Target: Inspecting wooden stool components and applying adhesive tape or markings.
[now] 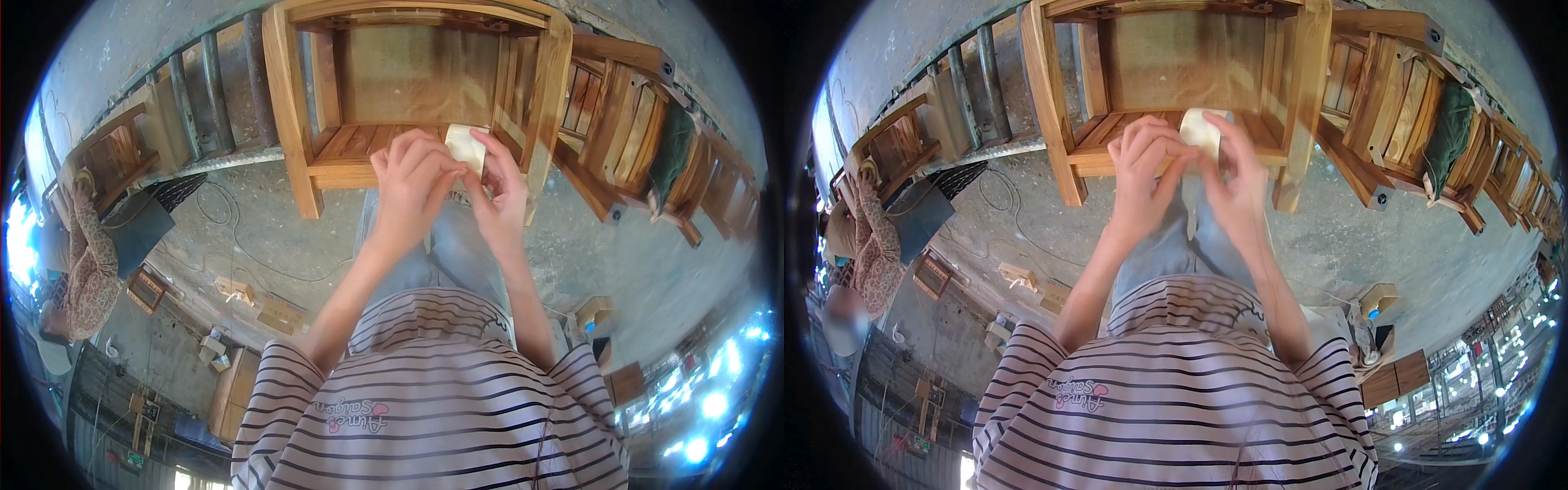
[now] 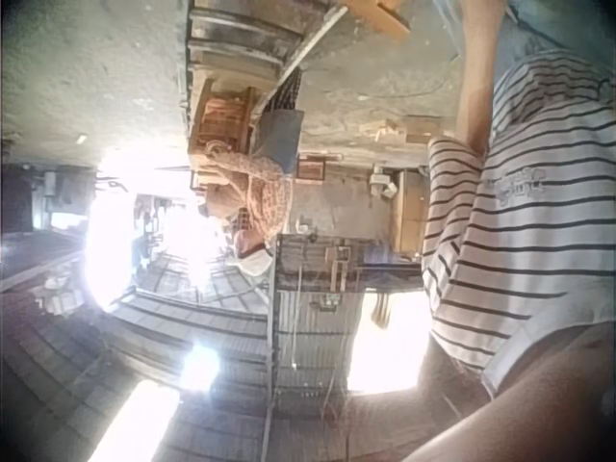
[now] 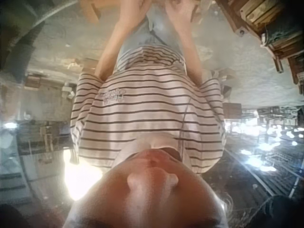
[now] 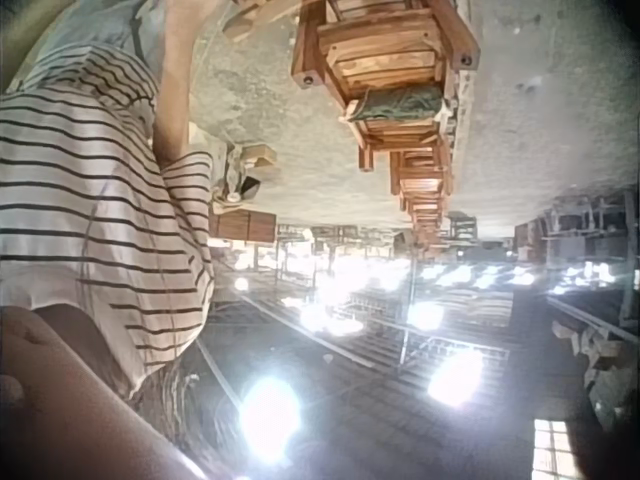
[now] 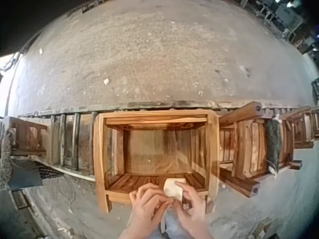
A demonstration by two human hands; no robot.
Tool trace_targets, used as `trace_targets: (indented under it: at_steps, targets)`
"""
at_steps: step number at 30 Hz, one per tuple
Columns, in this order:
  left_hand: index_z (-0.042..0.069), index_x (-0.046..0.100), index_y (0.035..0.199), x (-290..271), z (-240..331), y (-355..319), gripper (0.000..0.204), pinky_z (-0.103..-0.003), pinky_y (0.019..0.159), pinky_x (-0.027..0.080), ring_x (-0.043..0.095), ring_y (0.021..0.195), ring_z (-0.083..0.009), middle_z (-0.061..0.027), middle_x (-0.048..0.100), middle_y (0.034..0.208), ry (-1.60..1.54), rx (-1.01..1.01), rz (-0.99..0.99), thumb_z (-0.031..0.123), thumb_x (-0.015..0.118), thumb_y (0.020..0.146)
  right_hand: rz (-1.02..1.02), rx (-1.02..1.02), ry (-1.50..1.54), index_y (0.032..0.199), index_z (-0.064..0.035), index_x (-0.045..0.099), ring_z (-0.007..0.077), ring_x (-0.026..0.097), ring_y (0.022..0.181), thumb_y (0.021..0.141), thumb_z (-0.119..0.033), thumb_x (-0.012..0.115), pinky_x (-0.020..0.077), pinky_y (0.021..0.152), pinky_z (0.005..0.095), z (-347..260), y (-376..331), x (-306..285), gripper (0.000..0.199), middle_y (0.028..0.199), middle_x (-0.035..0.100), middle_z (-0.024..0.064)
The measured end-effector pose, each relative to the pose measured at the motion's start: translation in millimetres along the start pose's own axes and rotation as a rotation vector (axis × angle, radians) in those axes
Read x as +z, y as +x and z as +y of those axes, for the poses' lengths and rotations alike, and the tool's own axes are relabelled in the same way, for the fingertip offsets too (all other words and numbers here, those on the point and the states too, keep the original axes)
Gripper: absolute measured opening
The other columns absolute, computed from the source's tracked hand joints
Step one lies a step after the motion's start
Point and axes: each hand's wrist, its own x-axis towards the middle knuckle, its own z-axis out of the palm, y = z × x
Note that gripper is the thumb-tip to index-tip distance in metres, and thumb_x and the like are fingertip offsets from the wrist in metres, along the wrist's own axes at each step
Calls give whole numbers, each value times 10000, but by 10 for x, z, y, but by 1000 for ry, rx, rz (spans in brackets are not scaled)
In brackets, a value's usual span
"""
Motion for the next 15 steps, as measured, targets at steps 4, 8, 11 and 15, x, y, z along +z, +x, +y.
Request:
trace_targets:
  at_steps: [4, 8, 11, 15]
  targets:
    - [108, 683, 904, 69, -35, 12, 135, -358, 884, 302, 549, 1064, -225, -10, 613, 961, -24, -45, 7, 72, 722, 780, -24, 9, -199, 1067, -46, 672, 87, 514, 664, 869, -45, 652, 429, 613, 241, 103, 46, -61, 199, 844, 668, 52]
    - [107, 678, 897, 110, -55, 77, 120, -360, 887, 300, 551, 1053, -226, -14, 614, 956, 6, -50, -28, 66, 714, 790, -33, 31, -280, 926, -19, 666, 103, 465, 587, 878, -81, 658, 383, 550, 264, 105, 102, -92, 80, 691, 585, 72]
    - [96, 679, 895, 148, -42, 151, 96, -357, 878, 312, 557, 1018, -231, -31, 615, 943, 33, -54, -29, 67, 708, 808, -2, 34, -251, 892, -8, 649, 101, 424, 554, 889, -92, 658, 349, 517, 282, 50, 97, -94, 85, 647, 531, 64]
    - [72, 680, 901, 259, 0, 317, 74, -347, 859, 351, 558, 976, -234, -58, 615, 938, -141, -175, -48, 74, 700, 830, 63, 21, -247, 893, -2, 634, 89, 404, 545, 906, -91, 649, 325, 500, 274, 3, 106, -137, 92, 635, 511, 54]
